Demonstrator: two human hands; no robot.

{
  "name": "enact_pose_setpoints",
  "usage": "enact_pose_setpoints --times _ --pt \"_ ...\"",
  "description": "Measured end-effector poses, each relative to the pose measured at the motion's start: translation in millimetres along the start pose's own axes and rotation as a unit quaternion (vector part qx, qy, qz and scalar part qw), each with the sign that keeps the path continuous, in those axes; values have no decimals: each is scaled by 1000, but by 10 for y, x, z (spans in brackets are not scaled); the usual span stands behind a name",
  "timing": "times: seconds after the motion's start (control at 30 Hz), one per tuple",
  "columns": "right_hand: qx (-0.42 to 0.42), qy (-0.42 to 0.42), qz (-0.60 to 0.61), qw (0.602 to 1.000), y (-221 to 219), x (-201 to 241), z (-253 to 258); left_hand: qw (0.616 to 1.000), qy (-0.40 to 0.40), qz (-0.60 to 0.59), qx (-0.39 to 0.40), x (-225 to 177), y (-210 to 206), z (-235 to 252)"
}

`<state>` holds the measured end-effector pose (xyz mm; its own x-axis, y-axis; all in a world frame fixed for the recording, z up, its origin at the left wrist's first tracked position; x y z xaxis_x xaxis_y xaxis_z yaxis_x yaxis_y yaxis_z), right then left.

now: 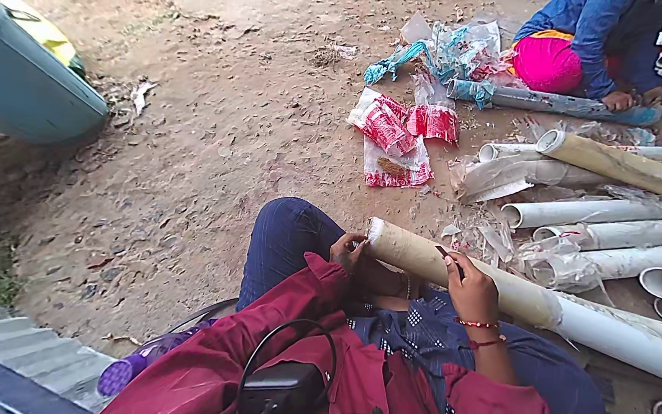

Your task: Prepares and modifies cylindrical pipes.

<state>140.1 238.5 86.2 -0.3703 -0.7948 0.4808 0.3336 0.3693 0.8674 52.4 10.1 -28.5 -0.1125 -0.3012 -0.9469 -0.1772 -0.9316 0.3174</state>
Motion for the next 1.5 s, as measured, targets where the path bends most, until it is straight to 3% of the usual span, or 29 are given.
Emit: enact_pose_setpoints --times 0.13,0.43,0.73,0.93,1.1,1.13,1.23,1.37,1.5 --pt "7 -5 0 1000 -23 17 -2 998 48 15 32 -8 0 47" --pt "26 -6 -9 1000 -77 28 -6 992 -60 87 63 -62 -75 55" --pt "33 -3 -7 999 -99 30 -10 963 -37 186 193 -205 -157 16" --pt "35 -5 2 999 -82 8 -15 980 -73 141 122 -162 -90 73" --pt "34 -3 3 999 -87 21 -11 970 -116 176 122 -205 -69 98" --pt "35 -3 2 999 -89 19 -11 967 -103 193 133 -272 -66 106" --pt "40 -3 3 999 -86 33 -14 933 68 237 263 -690 -70 131" --pt "50 -13 -1 999 -101 30 -12 925 -48 281 251 -302 -150 94" --pt "52 -15 -3 999 -113 17 -4 907 -16 288 307 -309 -182 42"
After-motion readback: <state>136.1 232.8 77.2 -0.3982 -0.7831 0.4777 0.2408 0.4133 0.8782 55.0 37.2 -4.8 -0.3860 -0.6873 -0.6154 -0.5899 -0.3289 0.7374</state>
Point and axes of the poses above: each hand's wrist, its own z-axis towards the middle knuckle, its own y-axis out of the back of the hand, x = y × z, the point moved 6 cm from there along z, towards the middle knuckle, and after that the axes turned 12 degrees about -y, right-handed, at the moved point
